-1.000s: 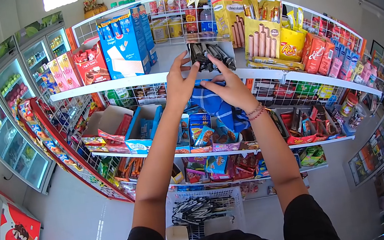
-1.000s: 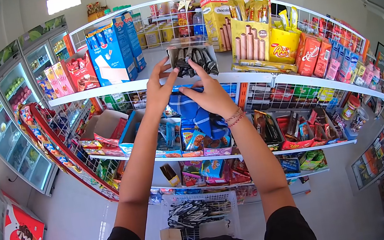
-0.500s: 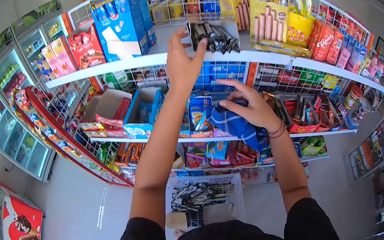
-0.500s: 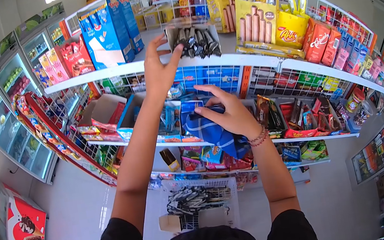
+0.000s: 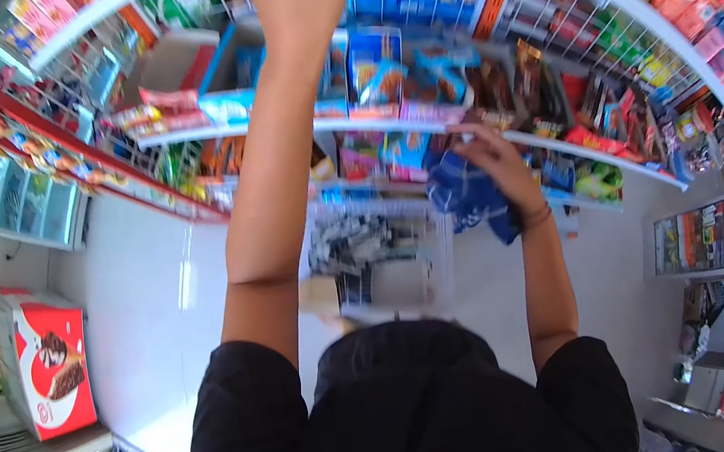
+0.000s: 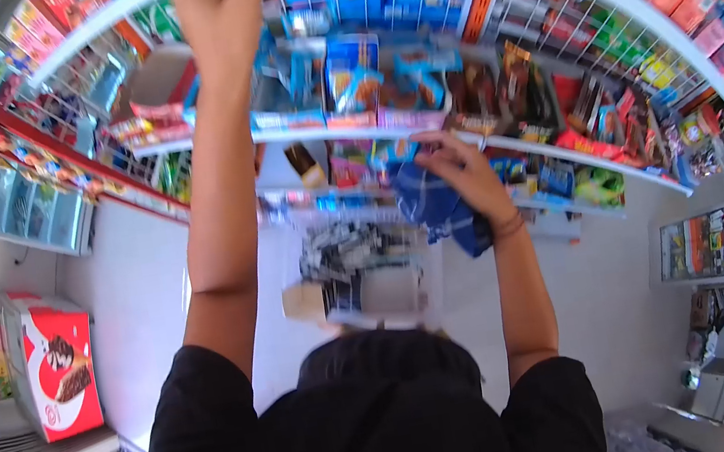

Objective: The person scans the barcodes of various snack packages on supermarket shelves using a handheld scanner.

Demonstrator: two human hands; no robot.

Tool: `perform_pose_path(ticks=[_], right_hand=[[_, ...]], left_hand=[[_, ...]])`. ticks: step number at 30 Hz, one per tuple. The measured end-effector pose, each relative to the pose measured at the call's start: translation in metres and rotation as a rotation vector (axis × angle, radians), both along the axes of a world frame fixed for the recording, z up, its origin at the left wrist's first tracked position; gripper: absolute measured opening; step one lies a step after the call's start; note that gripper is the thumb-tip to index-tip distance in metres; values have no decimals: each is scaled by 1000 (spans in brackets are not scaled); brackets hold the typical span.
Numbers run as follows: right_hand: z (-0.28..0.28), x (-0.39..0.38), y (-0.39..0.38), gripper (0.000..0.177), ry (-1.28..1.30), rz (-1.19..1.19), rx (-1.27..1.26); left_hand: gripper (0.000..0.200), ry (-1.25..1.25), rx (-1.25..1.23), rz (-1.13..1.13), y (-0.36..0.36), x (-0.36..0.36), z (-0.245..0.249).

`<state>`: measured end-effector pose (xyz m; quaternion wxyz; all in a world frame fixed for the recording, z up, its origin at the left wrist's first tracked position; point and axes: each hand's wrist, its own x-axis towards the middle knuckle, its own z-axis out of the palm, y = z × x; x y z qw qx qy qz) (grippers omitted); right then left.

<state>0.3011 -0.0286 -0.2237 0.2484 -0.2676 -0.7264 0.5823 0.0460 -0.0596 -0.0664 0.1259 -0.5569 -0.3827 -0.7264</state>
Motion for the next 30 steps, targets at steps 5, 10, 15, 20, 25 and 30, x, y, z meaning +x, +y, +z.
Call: perform_pose_path(ticks=[5, 10, 15, 20, 25, 30], right_hand=[[-95, 38, -15, 37, 496, -226, -968], [-228, 91, -27, 51, 436, -191, -1234], [-249, 90, -48, 55, 13, -480, -1367], [-256, 85, -55, 54, -125, -490, -1385], [-257, 94, -58, 58, -289, -547, -1352], [-250, 99, -57, 60, -316, -585, -1361]], left_hand=[[16, -391, -44, -80, -73, 41, -158], [22, -747, -982, 63, -156, 96, -380], [16, -1269, -1314, 17, -174, 119, -530], [13, -1695, -1275, 35, -125, 102, -608], [36, -1791, -1344, 182, -68, 84, -630], [28, -1866, -1183, 234, -64, 84, -640]])
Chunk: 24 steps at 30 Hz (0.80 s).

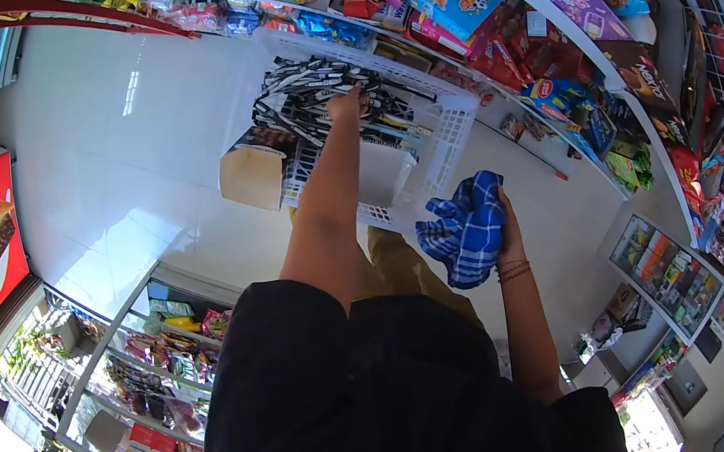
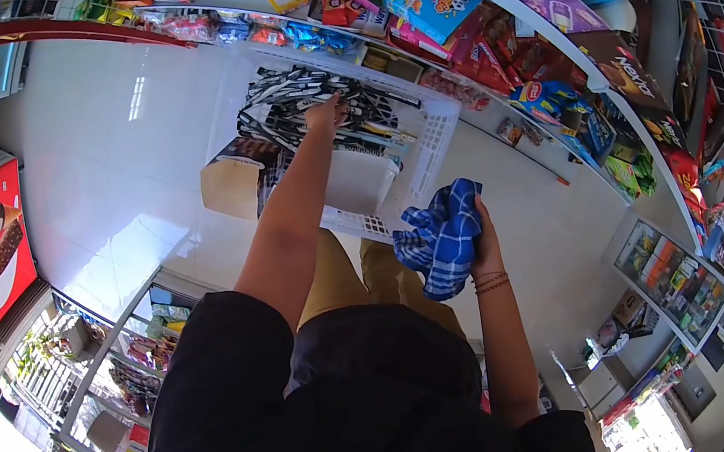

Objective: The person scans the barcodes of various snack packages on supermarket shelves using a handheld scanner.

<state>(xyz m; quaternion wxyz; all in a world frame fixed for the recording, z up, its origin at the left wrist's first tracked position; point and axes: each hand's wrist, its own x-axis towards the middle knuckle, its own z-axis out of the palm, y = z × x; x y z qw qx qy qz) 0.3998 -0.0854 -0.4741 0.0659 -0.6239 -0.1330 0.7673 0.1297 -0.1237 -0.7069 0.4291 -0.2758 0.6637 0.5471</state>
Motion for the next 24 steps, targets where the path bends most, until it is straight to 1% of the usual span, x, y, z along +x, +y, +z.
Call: perform_pose_path(ticks=[1, 3, 5, 7, 8, 9, 10, 13, 14, 15, 16, 17, 18, 19, 20, 21, 22, 23, 24], right_hand=[[2, 1, 0, 61, 18, -5, 16], [1, 6, 1, 60, 51, -26, 24], [-2, 8, 2, 58, 96, -48, 34], [-5, 7, 3, 55, 268, -130, 73], [-7, 5, 3, 55, 286, -141, 77], [-8, 4, 4, 53, 457, -171, 51], [-10, 0, 4, 53, 630, -199, 27], [-13, -17, 2, 54, 743, -227, 39], [21, -38, -7, 49, 655, -258, 33], [24, -45, -13, 49, 678, -262, 42], [25, -51, -16, 49, 687, -173, -22], [28, -60, -19, 49, 692, -81, -82], [49, -78, -29, 53, 624, -48, 8], [56, -88, -34, 53, 643, -50, 20], [63, -97, -37, 48, 670, 47, 41], [71, -105, -39, 43, 692, 141, 64], [80, -113, -38, 35, 682, 166, 109], [87, -117, -37, 35, 692, 154, 126], [92, -119, -37, 35, 702, 193, 163]], left_hand=[[28, 3, 4, -9, -2, 1, 4], [23, -78, 150, 146, -17, 8, 3], [19, -192, 287, -76, -46, 16, 0], [17, -231, 317, -156, -74, 33, 65], [17, -281, 374, -200, -89, 40, 87], [17, -332, 430, -243, -104, 47, 109], [20, -305, 455, -320, -116, 53, 135], [32, -190, 507, -534, -132, 61, 230], [32, -168, 509, -550, -137, 60, 250], [32, -143, 530, -611, -141, 58, 267], [32, -115, 554, -672, -141, 54, 280], [32, -91, 559, -685, -141, 49, 290], [31, 37, 568, -792, -141, 46, 299], [30, 167, 575, -896, -141, 43, 308], [29, 211, 553, -880, -139, 42, 328], [29, 227, 559, -894, -140, 39, 331], [29, 291, 568, -899, -142, 35, 331], [30, 353, 576, -906, -142, 31, 337], [31, 387, 567, -929, -142, 28, 344]])
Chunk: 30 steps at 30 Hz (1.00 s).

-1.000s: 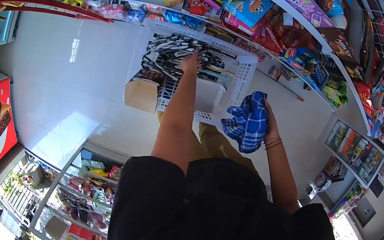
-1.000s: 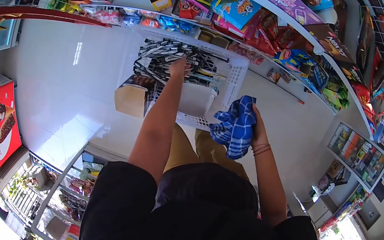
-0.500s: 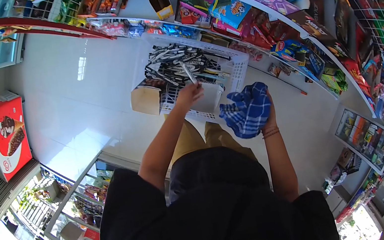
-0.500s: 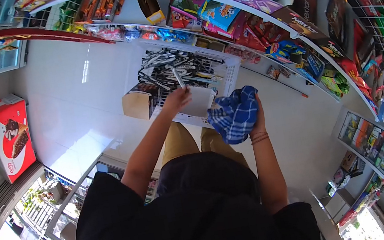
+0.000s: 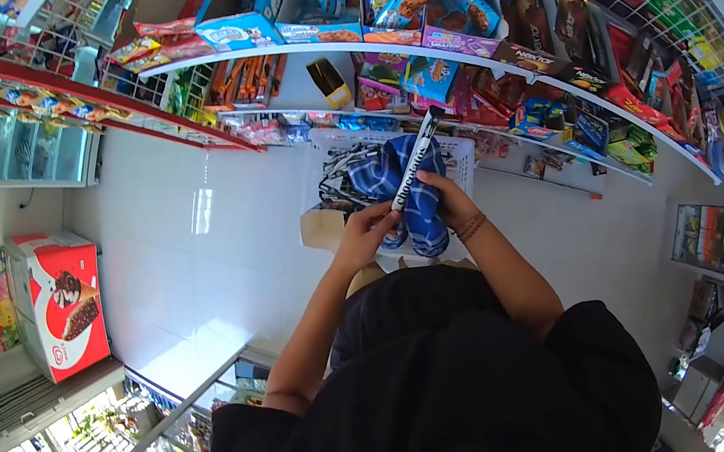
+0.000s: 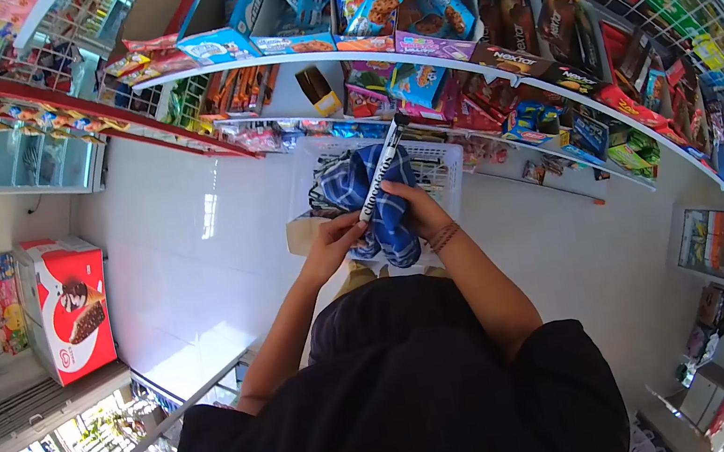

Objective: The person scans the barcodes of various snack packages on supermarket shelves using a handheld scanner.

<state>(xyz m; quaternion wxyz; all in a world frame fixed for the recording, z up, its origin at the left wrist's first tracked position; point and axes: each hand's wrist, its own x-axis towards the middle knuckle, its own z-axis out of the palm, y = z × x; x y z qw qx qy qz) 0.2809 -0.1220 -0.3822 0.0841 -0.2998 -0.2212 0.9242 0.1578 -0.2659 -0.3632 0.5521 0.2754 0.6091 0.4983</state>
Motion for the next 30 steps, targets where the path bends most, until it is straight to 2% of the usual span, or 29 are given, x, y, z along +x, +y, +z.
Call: perform_pose_path(ticks=[3, 6, 10, 13, 18, 22, 27, 29, 30], right_hand=[[26, -4, 1, 35, -5, -37, 65], [48, -4, 5, 38, -33, -119, 240], [72, -2, 13, 39, 1, -216, 299], [76, -1, 24, 37, 6, -293, 192], [87, 1, 23, 24, 18, -406, 157], [96, 3, 2, 25, 41, -284, 220], [105, 4, -18, 28, 1, -214, 202], [110, 2, -15, 29, -14, -276, 439], [114, 2, -13, 29, -14, -275, 436]], left_hand=[[31, 76, 63, -34, -1, -2, 15], [29, 59, 93, -31, -2, 1, 22], [27, 27, 104, -73, -2, -1, 37], [27, -3, 132, -73, -2, -1, 43], [24, 11, 145, -34, 2, 0, 62], [22, -32, 223, 74, 6, 3, 71], [21, 38, 177, 44, 11, 4, 86], [21, 20, 144, 40, 9, 3, 91], [21, 14, 150, 36, 9, 3, 96]])
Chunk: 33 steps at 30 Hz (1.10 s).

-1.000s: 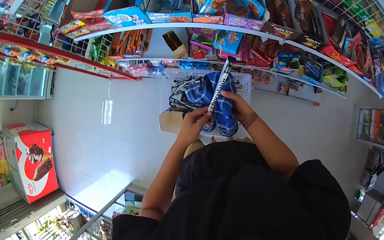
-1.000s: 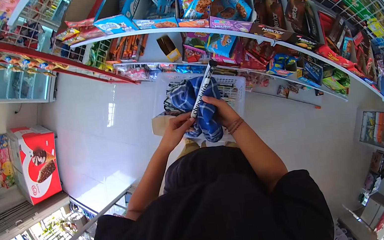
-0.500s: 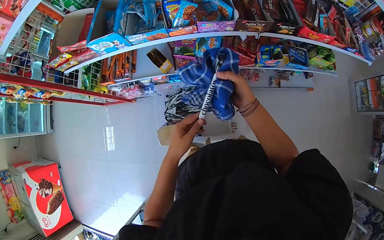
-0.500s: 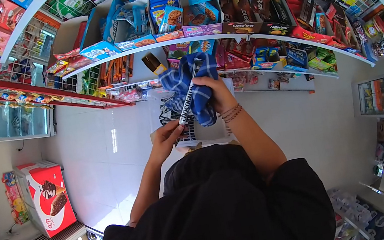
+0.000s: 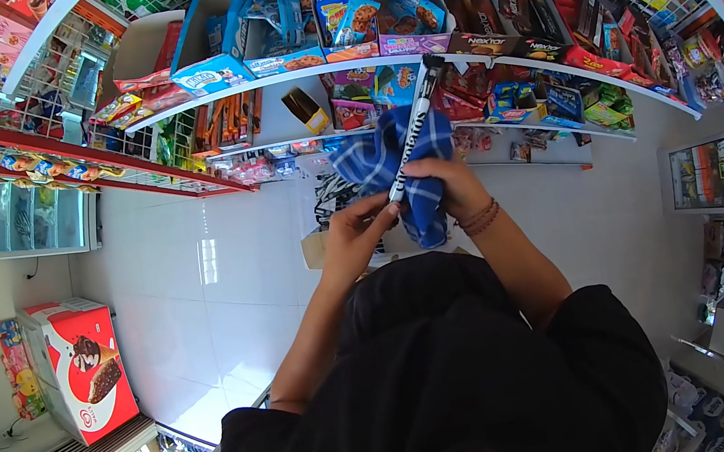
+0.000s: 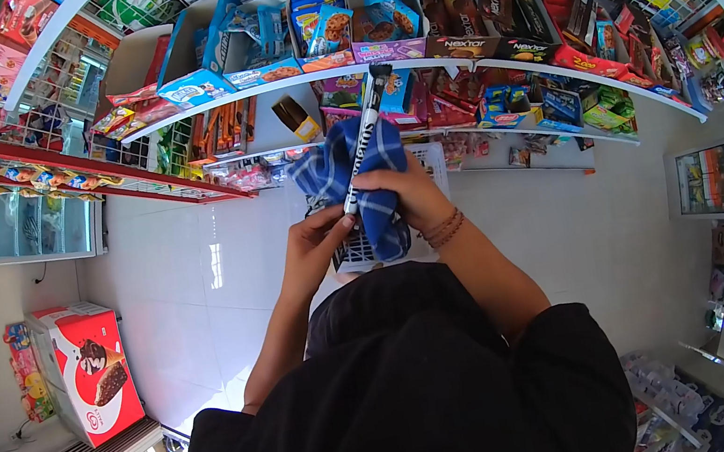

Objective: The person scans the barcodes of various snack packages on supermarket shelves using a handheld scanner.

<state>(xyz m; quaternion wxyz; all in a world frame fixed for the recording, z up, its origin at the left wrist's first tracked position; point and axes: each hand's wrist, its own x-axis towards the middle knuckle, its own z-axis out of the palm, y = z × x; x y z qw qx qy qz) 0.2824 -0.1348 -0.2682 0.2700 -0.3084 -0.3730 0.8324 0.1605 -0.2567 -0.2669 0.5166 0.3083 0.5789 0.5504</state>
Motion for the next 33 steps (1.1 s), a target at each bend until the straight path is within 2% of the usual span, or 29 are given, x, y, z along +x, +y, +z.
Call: perform_pose_path(ticks=[5, 9, 11, 12, 15, 20, 25, 27, 29, 30, 31, 32, 33], right_hand=[[20, 5, 31, 26, 143, -122, -139], [28, 10, 42, 25, 191, -214, -104], [29, 9, 44, 26, 248, -265, -204], [27, 11, 46, 30, 252, -264, -227], [32, 10, 45, 34, 247, -324, -135], [36, 13, 47, 42, 273, -268, -121], [12, 9, 49, 44, 324, -201, -115], [1, 12, 44, 22, 306, -237, -305], [-23, 15, 38, 20, 254, -267, -208], [-13, 16, 30, 21, 201, -245, -161], [22, 14, 6, 23, 184, -285, 92], [9, 16, 16, 26, 138, -88, -148], [6, 16, 11, 30, 62, -1, -55]], left_hand=[[24, -32, 103, -85, -2, -7, 10], [26, -20, 68, -117, -4, -12, 15], [32, -283, 49, -101, -3, -16, 18], [37, -283, 57, -117, -3, -16, 21], [34, -285, 42, -173, -1, -18, 28], [31, -245, 51, -180, 5, -19, 30], [30, -204, 37, -243, 11, -16, 36], [30, -200, -4, -282, 11, -14, 29], [31, -211, -40, -275, 10, -13, 24], [31, -210, -56, -249, 12, -13, 20], [30, -216, -83, -223, 14, -12, 18], [30, -212, -28, -233, 16, -11, 18], [29, -213, 16, -245, 18, -12, 18]])
